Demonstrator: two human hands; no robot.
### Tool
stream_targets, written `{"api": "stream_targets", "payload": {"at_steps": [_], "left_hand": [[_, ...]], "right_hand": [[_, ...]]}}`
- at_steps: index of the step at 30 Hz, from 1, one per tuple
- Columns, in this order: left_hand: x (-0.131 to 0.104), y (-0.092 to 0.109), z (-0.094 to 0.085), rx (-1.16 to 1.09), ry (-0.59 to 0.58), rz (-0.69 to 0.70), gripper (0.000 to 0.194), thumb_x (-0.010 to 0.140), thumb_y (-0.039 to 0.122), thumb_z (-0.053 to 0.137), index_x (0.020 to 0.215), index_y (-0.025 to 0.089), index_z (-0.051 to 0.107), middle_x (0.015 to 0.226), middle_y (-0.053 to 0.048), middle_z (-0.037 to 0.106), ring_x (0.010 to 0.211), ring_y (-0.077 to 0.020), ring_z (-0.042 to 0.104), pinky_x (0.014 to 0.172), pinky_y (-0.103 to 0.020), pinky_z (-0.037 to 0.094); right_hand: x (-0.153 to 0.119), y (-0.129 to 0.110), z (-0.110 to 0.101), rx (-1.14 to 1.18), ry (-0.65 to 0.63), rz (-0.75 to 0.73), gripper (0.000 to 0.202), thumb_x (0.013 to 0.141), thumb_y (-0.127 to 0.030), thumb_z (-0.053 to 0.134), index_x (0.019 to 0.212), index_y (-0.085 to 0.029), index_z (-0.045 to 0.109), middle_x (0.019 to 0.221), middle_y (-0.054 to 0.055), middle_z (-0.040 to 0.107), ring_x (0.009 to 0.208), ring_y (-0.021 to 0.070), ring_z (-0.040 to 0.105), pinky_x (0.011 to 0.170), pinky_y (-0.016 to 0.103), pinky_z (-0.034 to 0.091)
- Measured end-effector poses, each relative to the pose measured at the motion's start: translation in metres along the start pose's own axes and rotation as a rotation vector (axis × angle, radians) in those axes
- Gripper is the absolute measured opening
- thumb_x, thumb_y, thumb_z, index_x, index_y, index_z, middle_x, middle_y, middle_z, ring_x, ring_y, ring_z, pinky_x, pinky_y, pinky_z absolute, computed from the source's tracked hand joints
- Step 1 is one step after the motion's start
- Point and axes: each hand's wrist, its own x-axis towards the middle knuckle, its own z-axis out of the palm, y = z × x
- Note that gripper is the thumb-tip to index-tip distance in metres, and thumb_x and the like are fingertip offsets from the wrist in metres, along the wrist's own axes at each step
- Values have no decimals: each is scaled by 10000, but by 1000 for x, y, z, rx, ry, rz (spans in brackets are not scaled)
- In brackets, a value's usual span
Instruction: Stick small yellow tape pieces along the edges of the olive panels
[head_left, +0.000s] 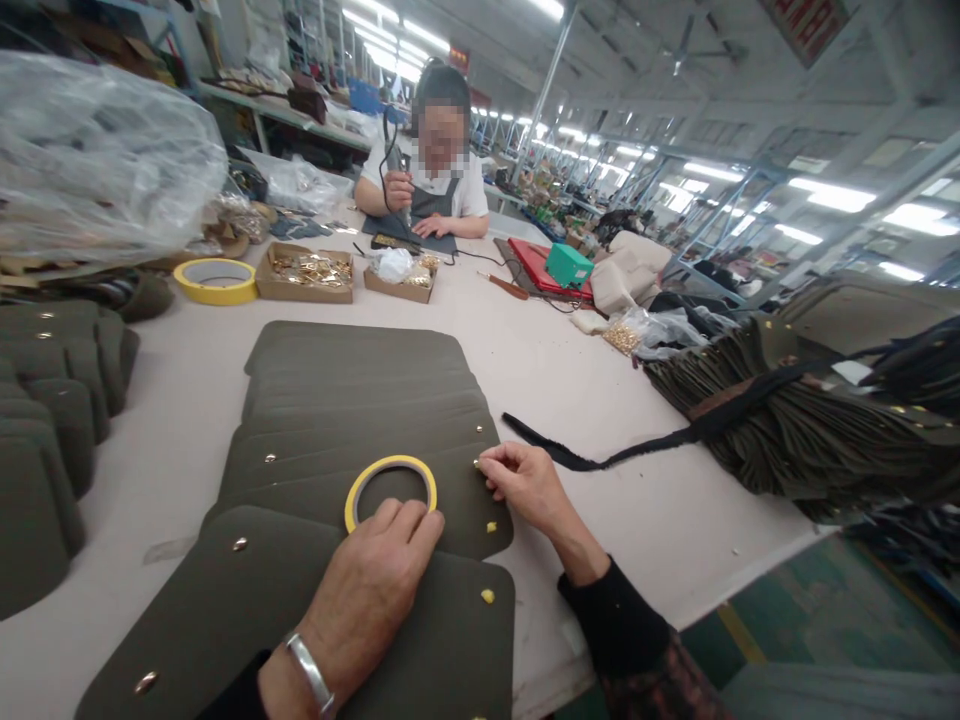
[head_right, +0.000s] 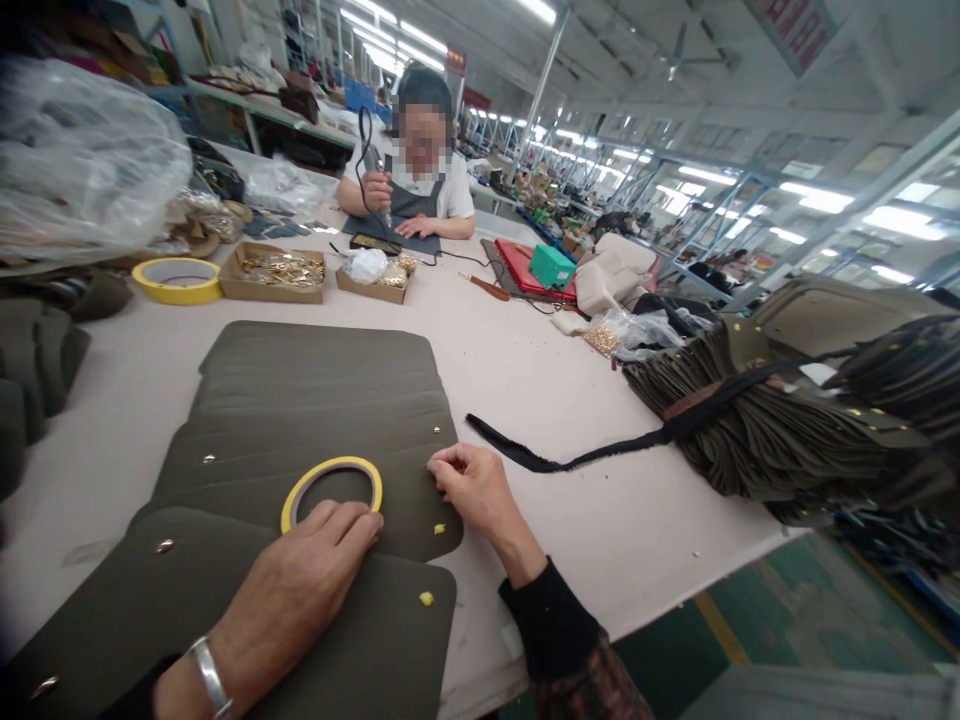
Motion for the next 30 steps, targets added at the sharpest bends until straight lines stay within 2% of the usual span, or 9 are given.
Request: {"api": "stream_targets", "payload": {"at_steps": [8,12,17,20,22,23,25,28,30], "left_hand": [[0,1,4,-26,20,-15,124,864,97,544,922,203,572,850,-19,569,768,-211,497,674,-355,447],[1,0,3,-34,9,-22,117,877,106,527,915,207,573,843,-21,561,778,-212,492,685,-354,440],[1,2,1,-39,-9,-30,125,891,113,497,900,207,580,839,-25,562,774,-211,490,686,-353,438],[0,2,-5,-85,-36,-40,118,895,133,497,921,207,585,866,-31,573,805,-207,504,717,-349,450],[0,1,-11,-148,-65,-50,106,884,166,535,966,212,583,912,-36,585,852,-210,516,751,-352,464],[0,0,-14,-184,-83,-57,130,870,181,566,994,217,580,939,-37,589,879,-215,520,768,-355,470],[-1,-3,-21,-255,-120,-67,208,835,194,622,1033,231,572,983,-35,594,920,-222,525,787,-360,480],[-2,-6,-28,-332,-168,-62,255,807,171,650,1036,247,571,1005,-25,597,946,-224,529,798,-362,482],[-2,-8,-29,-342,-187,-57,248,801,167,658,1020,250,575,1000,-21,598,943,-225,530,808,-373,476]], "right_hand": [[7,-12,6,-418,17,-197,143,773,-143,580,729,-177,711,689,11,710,642,141,641,608,235,445],[9,-12,5,-488,9,-209,135,793,-148,576,757,-176,703,685,13,702,644,140,634,610,232,427],[15,-15,1,-553,-79,-173,125,814,-169,583,734,-182,679,678,5,683,629,136,611,586,226,395],[16,-20,-1,-692,-73,-207,75,836,-228,611,847,-199,679,668,7,667,632,159,604,595,248,385],[14,-21,-4,-721,-14,-226,184,843,-287,635,1006,-204,652,632,-6,642,608,172,595,599,261,393],[12,-20,-6,-699,21,-250,220,852,-302,633,1048,-203,634,632,-10,636,605,171,593,607,264,404],[6,-17,-10,-627,48,-358,147,890,-279,586,1007,-204,636,695,4,648,657,166,605,655,267,439],[-1,-10,-13,-633,-40,-587,163,933,-197,494,903,-197,653,857,60,668,823,181,621,769,287,472],[-3,-7,-11,-736,-102,-661,201,944,-169,461,928,-180,661,886,90,665,872,205,616,802,314,479]]}}
